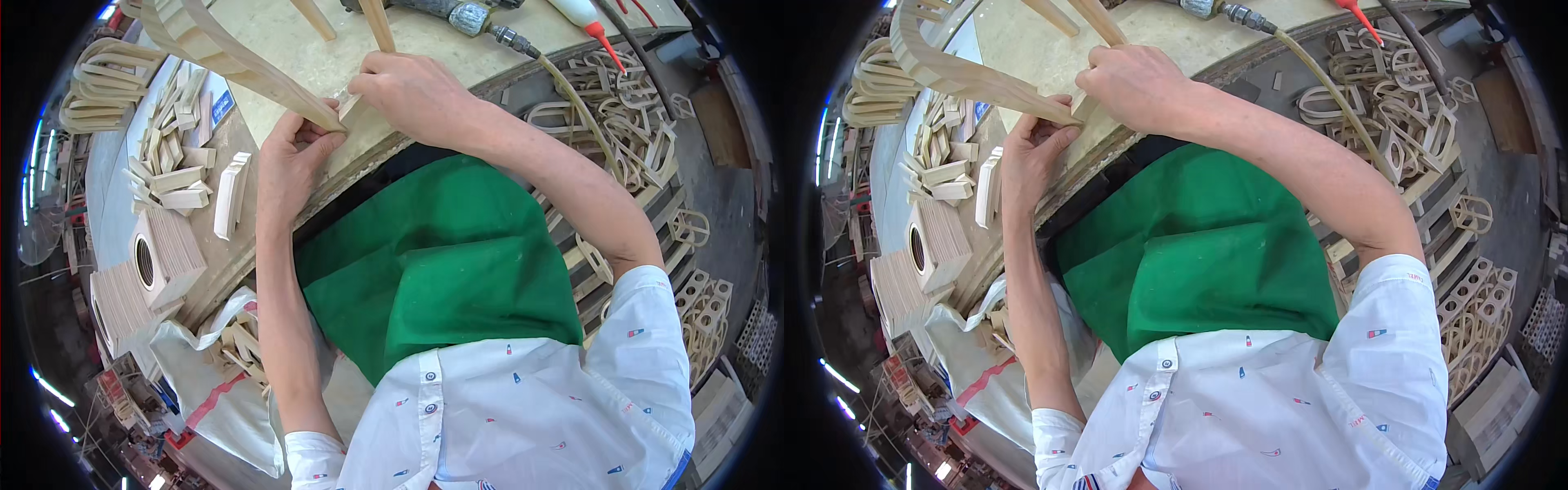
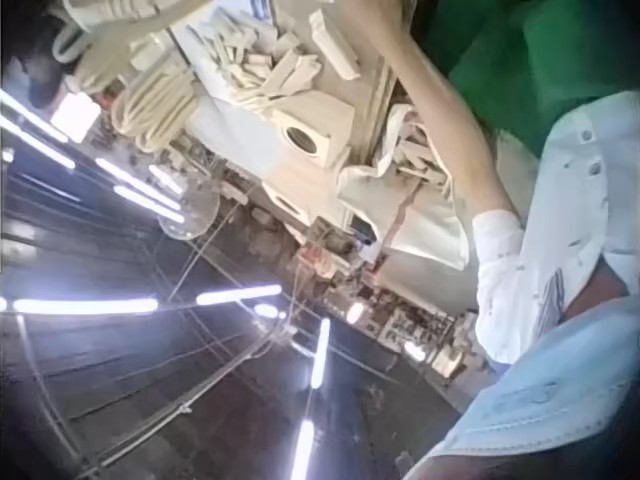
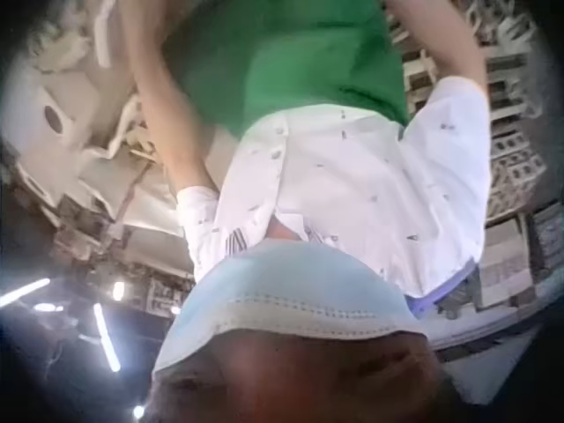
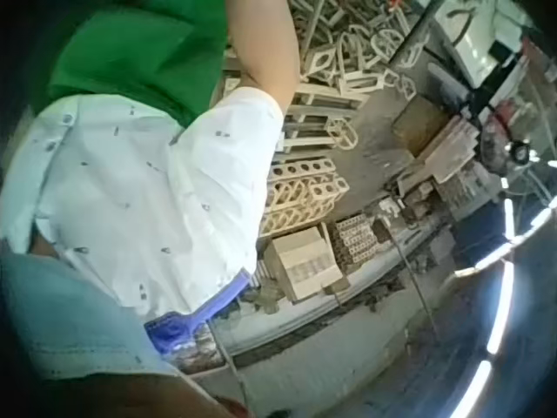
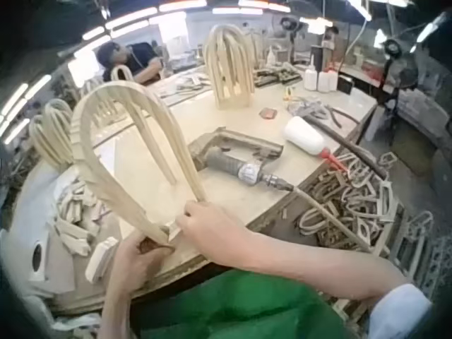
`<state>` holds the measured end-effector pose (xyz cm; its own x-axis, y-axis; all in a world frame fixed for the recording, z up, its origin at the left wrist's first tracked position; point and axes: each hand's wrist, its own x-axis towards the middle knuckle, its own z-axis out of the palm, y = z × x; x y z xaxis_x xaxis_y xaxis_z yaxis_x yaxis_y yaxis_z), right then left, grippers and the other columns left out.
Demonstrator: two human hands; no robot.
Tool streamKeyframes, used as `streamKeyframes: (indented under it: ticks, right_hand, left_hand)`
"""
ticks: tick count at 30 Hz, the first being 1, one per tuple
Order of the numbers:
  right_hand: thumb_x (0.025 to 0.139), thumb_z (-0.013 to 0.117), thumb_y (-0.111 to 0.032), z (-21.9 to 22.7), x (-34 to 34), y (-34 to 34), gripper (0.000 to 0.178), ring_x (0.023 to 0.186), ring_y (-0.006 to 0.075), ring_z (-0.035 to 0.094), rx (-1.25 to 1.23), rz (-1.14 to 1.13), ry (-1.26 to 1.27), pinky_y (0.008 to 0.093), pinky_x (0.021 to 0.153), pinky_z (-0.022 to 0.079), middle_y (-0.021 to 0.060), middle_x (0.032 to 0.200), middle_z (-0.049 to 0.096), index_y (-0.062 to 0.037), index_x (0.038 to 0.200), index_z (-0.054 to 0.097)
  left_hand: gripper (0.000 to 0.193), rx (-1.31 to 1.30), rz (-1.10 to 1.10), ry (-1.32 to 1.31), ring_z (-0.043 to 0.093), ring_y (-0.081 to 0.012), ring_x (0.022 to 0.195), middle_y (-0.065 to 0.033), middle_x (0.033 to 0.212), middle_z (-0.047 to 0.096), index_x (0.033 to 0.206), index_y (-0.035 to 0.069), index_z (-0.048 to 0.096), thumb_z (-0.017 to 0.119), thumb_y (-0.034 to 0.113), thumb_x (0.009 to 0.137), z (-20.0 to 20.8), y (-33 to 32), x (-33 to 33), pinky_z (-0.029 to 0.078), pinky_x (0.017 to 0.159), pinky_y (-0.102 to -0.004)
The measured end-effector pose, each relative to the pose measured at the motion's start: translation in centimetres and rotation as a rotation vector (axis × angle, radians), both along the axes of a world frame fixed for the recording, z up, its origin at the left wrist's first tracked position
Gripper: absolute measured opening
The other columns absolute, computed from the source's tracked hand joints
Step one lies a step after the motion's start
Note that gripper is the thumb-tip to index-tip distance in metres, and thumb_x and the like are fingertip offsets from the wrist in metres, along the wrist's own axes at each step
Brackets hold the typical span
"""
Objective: The person assembles small wooden frames by applying glue to the joints and securing them with a pneumatic nail gun. They handle multiple wooden pieces, aligning them into rectangular shapes and fastening them together. The process involves picking up wood, applying adhesive, and using the nail gun to complete the assembly.
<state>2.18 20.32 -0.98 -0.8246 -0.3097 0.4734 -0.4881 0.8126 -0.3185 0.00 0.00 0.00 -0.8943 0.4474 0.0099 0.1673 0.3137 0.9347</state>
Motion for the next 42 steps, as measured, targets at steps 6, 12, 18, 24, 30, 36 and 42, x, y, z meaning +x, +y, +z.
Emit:
streamKeyframes:
  ticks: [6,12,18,24,30,36,42]
  right_hand:
    - [0.072,0.063,-0.001,-0.2,0.2,-0.4,0.014,0.083,0.0329,0.064,-0.03,0.015,0.022,0.0431,0.067,0.053,0.015,0.083,0.06,-0.0011,0.085,0.066]
    - [0.071,0.062,-0.002,-0.8,0.0,-0.3,0.012,0.083,0.032,0.063,-0.062,0.021,0.115,0.0423,0.068,0.053,0.0138,0.081,0.06,-0.0009,0.083,0.065]
    - [0.072,0.062,-0.002,-1.1,-0.1,-0.3,0.01,0.084,0.0311,0.063,-0.092,0.032,0.169,0.0415,0.069,0.053,0.0124,0.082,0.06,-0.0004,0.081,0.063]
    - [0.077,0.059,-0.002,-0.8,0.1,-0.1,0.021,0.088,0.0296,0.063,-0.055,0.039,0.091,0.0387,0.073,0.053,0.0113,0.096,0.063,-0.0007,0.097,0.064]
    - [0.074,0.06,-0.002,-1.3,0.0,-0.4,0.018,0.088,0.03,0.063,-0.121,0.05,0.137,0.0388,0.073,0.053,0.0106,0.093,0.062,-0.0032,0.092,0.063]
    - [0.071,0.061,-0.008,-1.9,-0.4,-0.7,0.014,0.083,0.0302,0.062,-0.126,0.072,0.156,0.0386,0.07,0.053,0.0103,0.085,0.058,-0.0053,0.084,0.059]
    - [0.069,0.062,-0.01,-2.5,-0.4,-0.2,0.006,0.081,0.0291,0.061,-0.137,0.012,0.172,0.0392,0.066,0.053,0.0092,0.08,0.058,-0.006,0.074,0.061]
  left_hand:
    - [0.031,-0.051,0.011,0.01,0.051,-0.007,0.073,0.0026,0.086,0.061,0.107,0.004,0.066,0.072,-0.001,0.078,0.2,0.3,0.0,0.046,0.069,-0.0239]
    - [0.029,-0.006,-0.032,0.016,0.051,-0.0072,0.074,0.0023,0.087,0.062,0.106,0.003,0.066,0.072,-0.001,0.078,-0.3,0.2,-0.8,0.046,0.069,-0.0242]
    - [0.034,0.009,-0.073,-0.017,0.053,-0.0082,0.08,0.0005,0.094,0.061,0.111,0.003,0.064,0.071,-0.004,0.079,-0.2,0.3,-1.2,0.046,0.074,-0.0246]
    - [0.037,0.046,-0.119,-0.055,0.055,-0.0093,0.088,-0.0009,0.097,0.06,0.113,0.002,0.063,0.071,-0.006,0.078,-0.2,0.0,-1.7,0.046,0.079,-0.0257]
    - [0.032,-0.072,-0.082,-0.05,0.053,-0.0074,0.077,0.0011,0.091,0.059,0.107,0.003,0.066,0.073,-0.003,0.076,0.5,-0.1,-2.0,0.046,0.069,-0.0233]
    - [0.028,-0.113,-0.088,-0.079,0.052,-0.0072,0.083,0.0013,0.094,0.058,0.109,0.002,0.062,0.068,-0.003,0.082,-0.2,-0.9,-2.4,0.043,0.071,-0.0212]
    - [0.031,-0.055,-0.175,-0.043,0.053,-0.0103,0.096,-0.0011,0.102,0.059,0.113,0.0,0.06,0.065,-0.005,0.083,-1.1,-0.4,-3.2,0.041,0.087,-0.0234]
